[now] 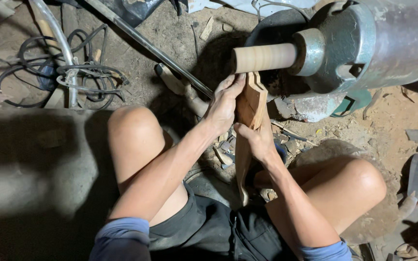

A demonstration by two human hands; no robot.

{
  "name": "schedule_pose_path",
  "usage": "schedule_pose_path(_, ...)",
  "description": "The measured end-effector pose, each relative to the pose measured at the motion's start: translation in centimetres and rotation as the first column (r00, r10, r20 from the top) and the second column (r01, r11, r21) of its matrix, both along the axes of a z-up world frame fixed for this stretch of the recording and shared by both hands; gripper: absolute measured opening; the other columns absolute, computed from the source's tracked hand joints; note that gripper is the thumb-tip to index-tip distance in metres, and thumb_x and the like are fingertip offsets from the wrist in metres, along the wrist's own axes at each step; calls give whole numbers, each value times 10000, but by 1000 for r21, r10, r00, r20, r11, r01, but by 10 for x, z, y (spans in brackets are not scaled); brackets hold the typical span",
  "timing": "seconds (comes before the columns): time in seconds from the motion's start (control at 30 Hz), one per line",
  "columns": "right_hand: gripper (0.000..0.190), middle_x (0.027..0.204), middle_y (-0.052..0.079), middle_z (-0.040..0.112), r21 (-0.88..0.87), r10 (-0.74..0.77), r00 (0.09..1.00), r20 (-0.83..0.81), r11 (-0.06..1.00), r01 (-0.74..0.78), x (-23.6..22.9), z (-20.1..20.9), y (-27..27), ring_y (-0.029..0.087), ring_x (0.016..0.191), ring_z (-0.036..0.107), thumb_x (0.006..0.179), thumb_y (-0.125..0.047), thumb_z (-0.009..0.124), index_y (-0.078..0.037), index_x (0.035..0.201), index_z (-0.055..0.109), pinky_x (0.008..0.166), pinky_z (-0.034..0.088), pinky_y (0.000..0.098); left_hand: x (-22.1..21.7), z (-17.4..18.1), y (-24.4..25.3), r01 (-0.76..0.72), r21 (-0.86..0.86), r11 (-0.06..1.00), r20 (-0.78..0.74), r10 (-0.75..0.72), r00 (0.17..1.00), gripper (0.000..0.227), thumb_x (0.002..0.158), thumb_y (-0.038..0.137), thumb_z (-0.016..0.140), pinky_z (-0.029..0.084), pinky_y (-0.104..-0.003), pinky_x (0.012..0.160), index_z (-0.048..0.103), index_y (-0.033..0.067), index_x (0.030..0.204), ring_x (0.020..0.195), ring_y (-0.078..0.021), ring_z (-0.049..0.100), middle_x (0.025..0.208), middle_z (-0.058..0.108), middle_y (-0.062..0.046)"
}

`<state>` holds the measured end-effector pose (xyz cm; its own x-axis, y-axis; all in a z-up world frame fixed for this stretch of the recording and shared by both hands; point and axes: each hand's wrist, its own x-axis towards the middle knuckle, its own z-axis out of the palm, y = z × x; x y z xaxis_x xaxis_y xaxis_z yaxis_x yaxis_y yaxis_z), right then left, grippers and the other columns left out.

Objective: The person smooths a curved wooden piece by hand against a rotating sanding drum. They repeatedly reposition and flip the piece to sand different edges and surfaces.

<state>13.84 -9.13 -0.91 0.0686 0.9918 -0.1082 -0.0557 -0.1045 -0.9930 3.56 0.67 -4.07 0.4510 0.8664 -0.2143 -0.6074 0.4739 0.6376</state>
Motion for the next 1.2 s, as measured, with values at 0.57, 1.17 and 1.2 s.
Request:
schedule_pose_path(0.57, 1022, 1524, 168, 444, -17, -17, 995, 102, 1000, 19, 6, 8, 12, 270, 1443, 453, 668, 59, 599, -43, 1605, 205, 1193, 401, 384, 13, -9, 7, -23, -117, 993, -44, 18, 999, 267, 1053, 251, 588, 512, -358, 974, 647, 46, 1215, 1056, -174, 622, 1166, 679, -65)
schedule_pose_path(1.17, 995, 1481, 169, 484, -41, -11, 992, 127, 999, 16, 10, 6, 13, 282, 1401, 495, 649, 48, 591, -9, 1581, 247, 1191, 418, 394, 16, -10, 5, -21, -138, 990, -65, 12, 998, 296, 1030, 284, 586, 512, -346, 960, 635, 59, 1216, 1059, -160, 615, 1159, 677, -50)
schedule_pose_path(1.2, 969, 1450, 167, 514, -65, -12, 992, 127, 998, 20, 11, 6, 13, 277, 1366, 528, 654, 32, 591, -5, 1568, 270, 1165, 459, 395, 18, -12, 5, -32, -126, 992, -95, 20, 995, 291, 1042, 277, 594, 509, -344, 960, 640, 43, 1209, 1062, -160, 611, 1158, 676, -58)
